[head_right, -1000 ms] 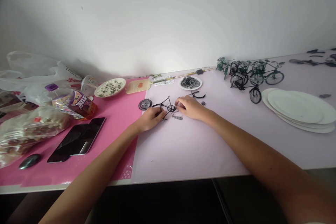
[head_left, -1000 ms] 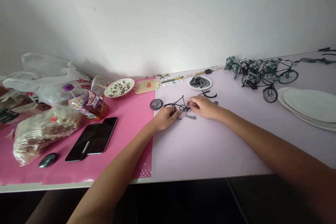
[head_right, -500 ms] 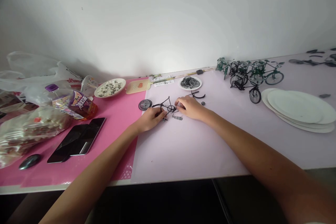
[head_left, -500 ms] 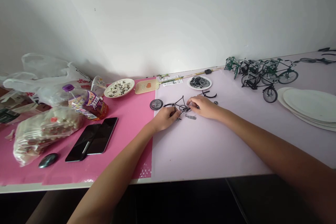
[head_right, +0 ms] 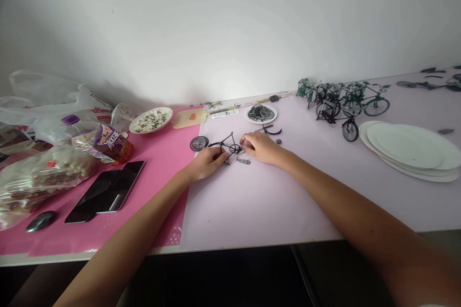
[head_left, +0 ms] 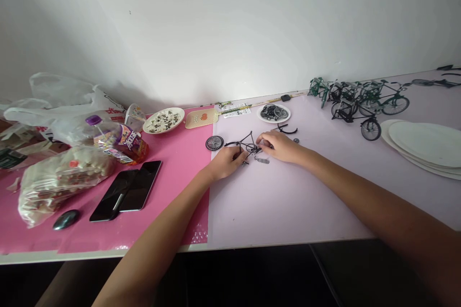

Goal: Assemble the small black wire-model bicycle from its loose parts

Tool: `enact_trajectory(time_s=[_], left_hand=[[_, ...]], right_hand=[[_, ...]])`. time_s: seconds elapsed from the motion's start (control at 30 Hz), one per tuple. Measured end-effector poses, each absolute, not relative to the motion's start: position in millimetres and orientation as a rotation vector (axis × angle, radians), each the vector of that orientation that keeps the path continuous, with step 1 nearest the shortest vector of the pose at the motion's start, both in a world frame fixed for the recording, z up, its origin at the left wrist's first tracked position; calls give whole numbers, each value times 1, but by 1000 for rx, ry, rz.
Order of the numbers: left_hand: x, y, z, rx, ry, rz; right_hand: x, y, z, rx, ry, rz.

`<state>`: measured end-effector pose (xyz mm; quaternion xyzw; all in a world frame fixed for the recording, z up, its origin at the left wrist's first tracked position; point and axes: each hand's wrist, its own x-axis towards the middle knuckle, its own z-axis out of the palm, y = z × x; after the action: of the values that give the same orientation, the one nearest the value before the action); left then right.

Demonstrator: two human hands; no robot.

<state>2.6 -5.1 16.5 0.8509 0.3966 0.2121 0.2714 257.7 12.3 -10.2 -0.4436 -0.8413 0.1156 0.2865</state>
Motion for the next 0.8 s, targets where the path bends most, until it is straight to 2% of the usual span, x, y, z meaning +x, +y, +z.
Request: enact_trajectory(time_s=[0.8], left_hand=[[3,-6,17,2290,1062,561]], right_hand=[[257,12,-9,-1190,-2270,309]])
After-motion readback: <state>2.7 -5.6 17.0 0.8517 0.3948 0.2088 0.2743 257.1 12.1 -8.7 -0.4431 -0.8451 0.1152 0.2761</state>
